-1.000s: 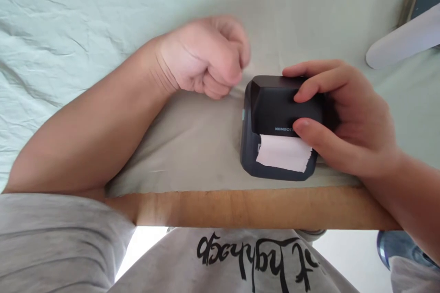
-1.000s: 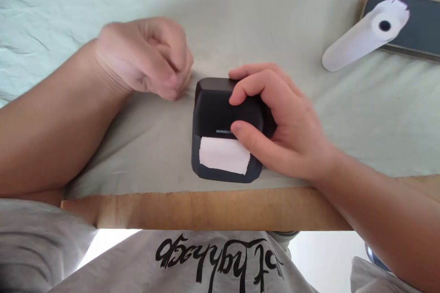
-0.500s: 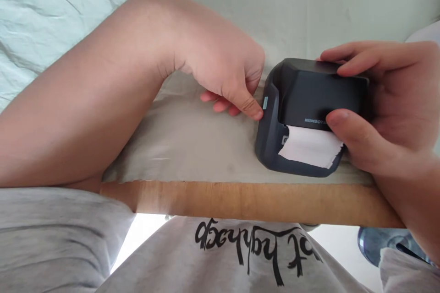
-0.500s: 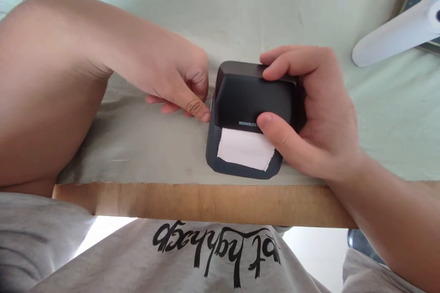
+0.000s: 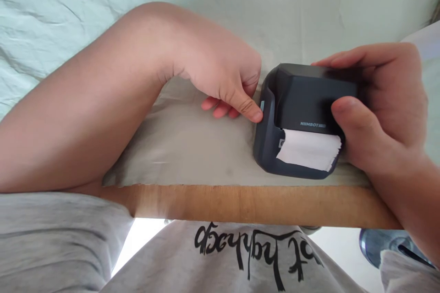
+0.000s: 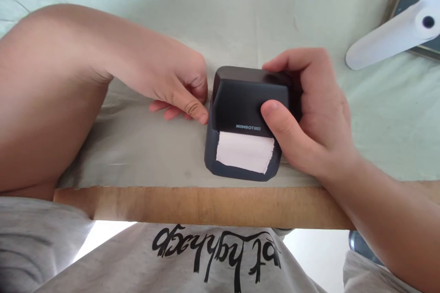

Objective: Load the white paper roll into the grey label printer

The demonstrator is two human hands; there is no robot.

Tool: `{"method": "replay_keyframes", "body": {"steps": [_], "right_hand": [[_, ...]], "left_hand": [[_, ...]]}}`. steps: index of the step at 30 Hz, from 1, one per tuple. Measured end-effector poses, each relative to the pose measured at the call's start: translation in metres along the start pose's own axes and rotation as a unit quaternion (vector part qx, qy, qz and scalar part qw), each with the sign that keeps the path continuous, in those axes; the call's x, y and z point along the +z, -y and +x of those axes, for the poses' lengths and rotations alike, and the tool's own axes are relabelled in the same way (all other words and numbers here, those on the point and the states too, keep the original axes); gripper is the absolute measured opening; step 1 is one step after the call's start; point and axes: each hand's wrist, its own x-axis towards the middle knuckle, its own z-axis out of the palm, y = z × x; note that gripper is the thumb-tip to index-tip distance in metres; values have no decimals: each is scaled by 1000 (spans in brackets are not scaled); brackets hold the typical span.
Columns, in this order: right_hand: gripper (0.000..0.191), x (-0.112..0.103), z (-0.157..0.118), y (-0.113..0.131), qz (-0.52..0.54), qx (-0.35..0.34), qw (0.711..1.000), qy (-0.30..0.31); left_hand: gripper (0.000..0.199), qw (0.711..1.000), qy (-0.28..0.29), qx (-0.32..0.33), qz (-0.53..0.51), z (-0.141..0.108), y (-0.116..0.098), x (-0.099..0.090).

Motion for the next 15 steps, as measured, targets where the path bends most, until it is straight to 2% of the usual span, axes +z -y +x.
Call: {"method": "replay_keyframes", "body": {"steps": [4, 7, 12, 15], "right_hand": [[70, 4, -5, -1, -95, 34, 993, -61], [82, 4, -7, -2, -143, 73, 984, -81], [83, 2, -5, -3, -140, 74, 984, -82], [83, 2, -4, -3, -128, 77, 985, -85]], "left_hand": [[59, 1000, 9, 9, -4, 1, 1, 0], [57, 1000, 11, -1, -12, 0, 1, 1], [55, 999, 19, 38, -26, -4, 2, 1], [53, 999, 21, 30, -32, -5, 2, -1]]}}
